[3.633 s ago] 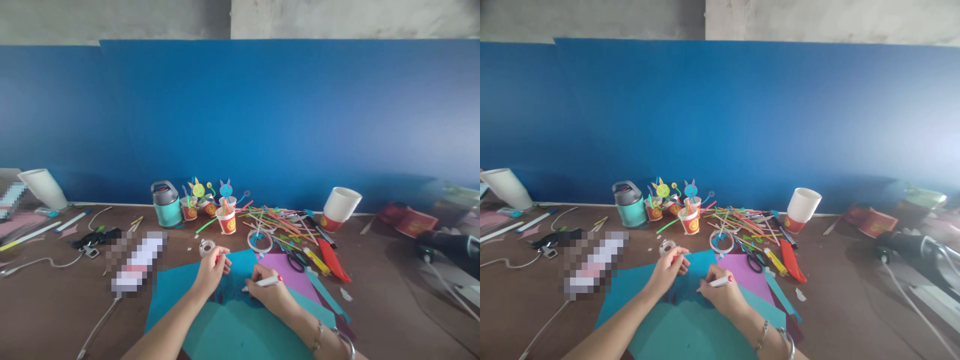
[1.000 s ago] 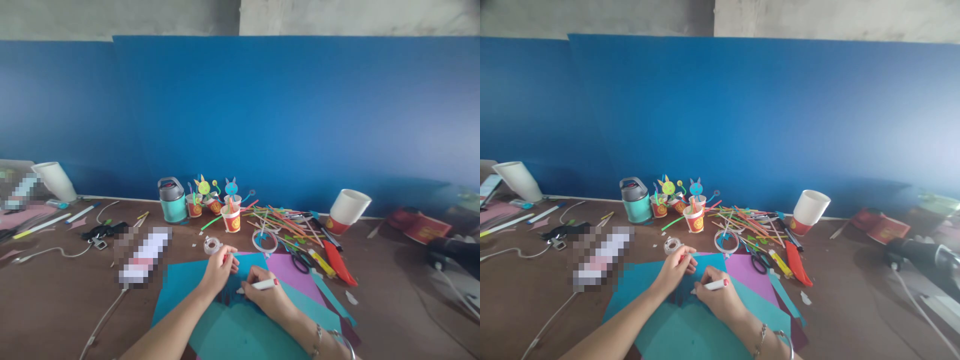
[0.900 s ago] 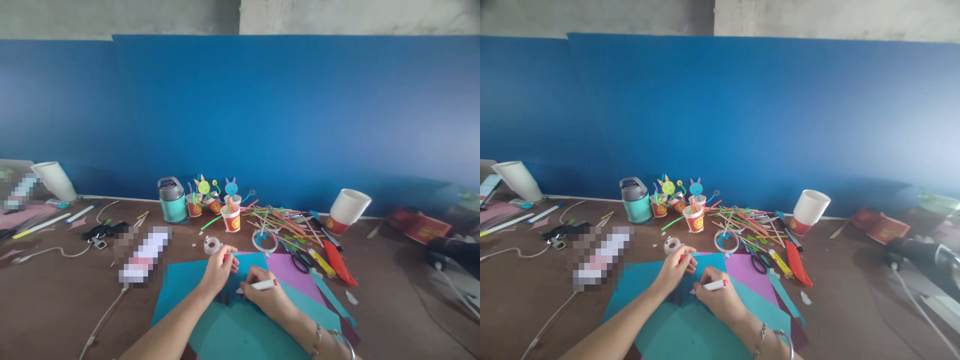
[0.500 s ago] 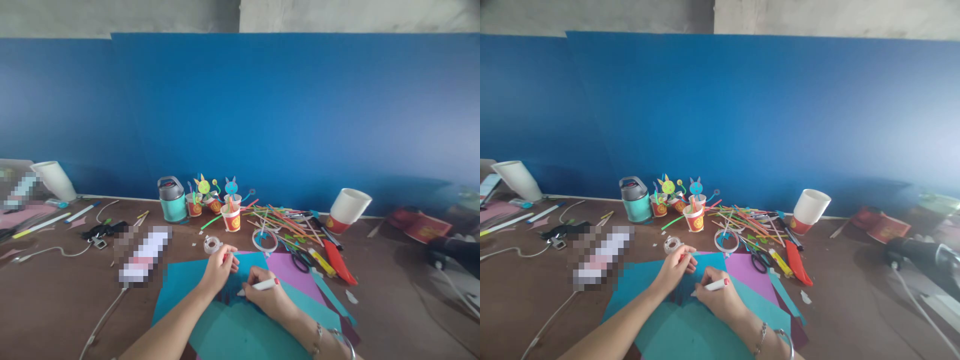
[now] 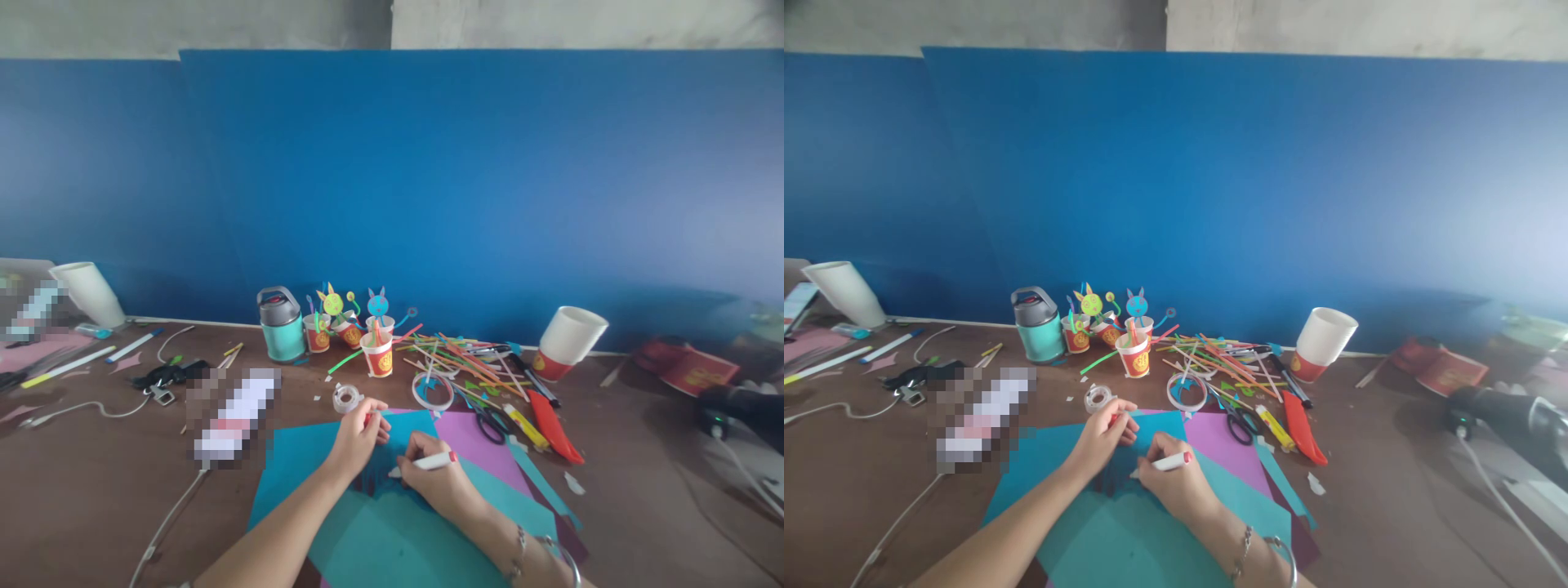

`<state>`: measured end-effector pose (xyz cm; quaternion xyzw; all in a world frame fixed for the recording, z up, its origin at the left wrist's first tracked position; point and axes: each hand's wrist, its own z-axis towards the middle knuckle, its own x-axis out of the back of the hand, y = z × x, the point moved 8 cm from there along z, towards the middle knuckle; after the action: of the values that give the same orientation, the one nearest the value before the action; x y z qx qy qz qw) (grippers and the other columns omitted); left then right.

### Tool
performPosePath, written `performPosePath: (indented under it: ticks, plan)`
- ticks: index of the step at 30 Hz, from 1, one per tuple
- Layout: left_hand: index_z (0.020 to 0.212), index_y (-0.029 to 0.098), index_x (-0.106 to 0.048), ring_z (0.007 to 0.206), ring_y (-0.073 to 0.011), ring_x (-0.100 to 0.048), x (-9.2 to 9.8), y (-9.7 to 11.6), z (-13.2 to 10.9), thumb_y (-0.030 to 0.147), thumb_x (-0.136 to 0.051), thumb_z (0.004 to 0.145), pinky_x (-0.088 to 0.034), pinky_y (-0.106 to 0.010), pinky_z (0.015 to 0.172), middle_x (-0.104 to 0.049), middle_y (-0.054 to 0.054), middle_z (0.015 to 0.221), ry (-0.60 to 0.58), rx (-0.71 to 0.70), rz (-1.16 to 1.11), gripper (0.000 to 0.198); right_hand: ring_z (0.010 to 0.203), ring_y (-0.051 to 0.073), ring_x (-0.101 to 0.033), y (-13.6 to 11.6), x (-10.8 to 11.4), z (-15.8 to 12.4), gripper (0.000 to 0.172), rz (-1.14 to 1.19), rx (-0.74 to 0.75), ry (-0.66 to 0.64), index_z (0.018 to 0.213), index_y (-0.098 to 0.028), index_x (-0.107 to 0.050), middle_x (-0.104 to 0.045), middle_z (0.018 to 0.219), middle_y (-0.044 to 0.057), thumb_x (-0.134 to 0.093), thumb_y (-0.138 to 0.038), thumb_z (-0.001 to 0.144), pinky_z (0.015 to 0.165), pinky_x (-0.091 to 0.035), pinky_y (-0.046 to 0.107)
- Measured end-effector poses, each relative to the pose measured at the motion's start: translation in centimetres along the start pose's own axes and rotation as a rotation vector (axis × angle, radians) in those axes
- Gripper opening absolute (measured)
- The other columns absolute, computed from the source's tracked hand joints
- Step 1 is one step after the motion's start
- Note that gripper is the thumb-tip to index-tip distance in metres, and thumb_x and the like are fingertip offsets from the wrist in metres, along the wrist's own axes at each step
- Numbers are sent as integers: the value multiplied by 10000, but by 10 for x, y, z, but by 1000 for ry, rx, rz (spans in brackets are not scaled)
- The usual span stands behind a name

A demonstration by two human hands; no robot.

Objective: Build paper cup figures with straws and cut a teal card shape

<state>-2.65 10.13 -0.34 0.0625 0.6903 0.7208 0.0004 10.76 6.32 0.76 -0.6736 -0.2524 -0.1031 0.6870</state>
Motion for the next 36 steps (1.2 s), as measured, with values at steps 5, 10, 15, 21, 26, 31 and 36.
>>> performPosePath:
  ticks: [5, 10, 15, 21, 26, 31, 36]
  plan:
    - [943, 146, -580, 592, -136, -646, 0, 0, 0, 318, -519, 826, -547, -261, 580, -648, -12, 686, -3, 3, 1, 218, 507, 108, -468, -1, 2, 1, 177, -34, 23, 28, 567, -216, -411, -502, 510, -48, -518, -215, 707, 472, -340, 202]
    - [938, 148, -580, 590, -142, -647, 0, 0, 0, 352, -534, 816, -547, -272, 580, -647, -12, 685, -4, 4, -5, 243, 504, 107, -458, 2, 1, 1, 172, -23, 32, 23, 572, -218, -403, -492, 504, -49, -509, -220, 708, 466, -333, 200]
    - [936, 147, -576, 584, -138, -642, 0, -1, 0, 341, -524, 819, -542, -266, 574, -644, -13, 684, 1, 4, -5, 233, 452, 92, -416, 5, -1, 2, 165, 6, 4, 2, 574, -222, -401, -498, 483, -55, -508, -217, 699, 430, -297, 198]
    - [936, 140, -576, 577, -132, -638, -1, 0, 0, 321, -516, 818, -544, -262, 572, -641, -13, 681, 1, 5, 0, 224, 461, 94, -388, 4, -3, 2, 165, -19, 22, -26, 567, -217, -417, -500, 472, -51, -524, -223, 693, 432, -279, 202]
    - [940, 137, -574, 575, -132, -638, 0, 0, 1, 311, -512, 822, -545, -261, 567, -640, -13, 681, 4, 8, 2, 218, 467, 98, -404, 4, -3, 1, 160, -22, 4, -30, 569, -215, -428, -532, 482, -40, -526, -223, 694, 439, -289, 204]
    - [942, 140, -578, 585, -134, -644, 0, 1, 0, 305, -523, 821, -546, -260, 574, -645, -14, 685, -1, 11, 3, 212, 469, 99, -448, 3, -1, 2, 169, 20, -4, -5, 576, -219, -416, -553, 500, -36, -512, -233, 714, 441, -309, 197]
    - [936, 145, -582, 579, -133, -640, 0, 1, 0, 305, -527, 821, -547, -262, 575, -643, -11, 682, 4, 9, 1, 205, 450, 93, -419, 4, -3, 2, 167, 10, 7, -24, 571, -217, -422, -533, 481, -45, -528, -219, 699, 425, -289, 197]
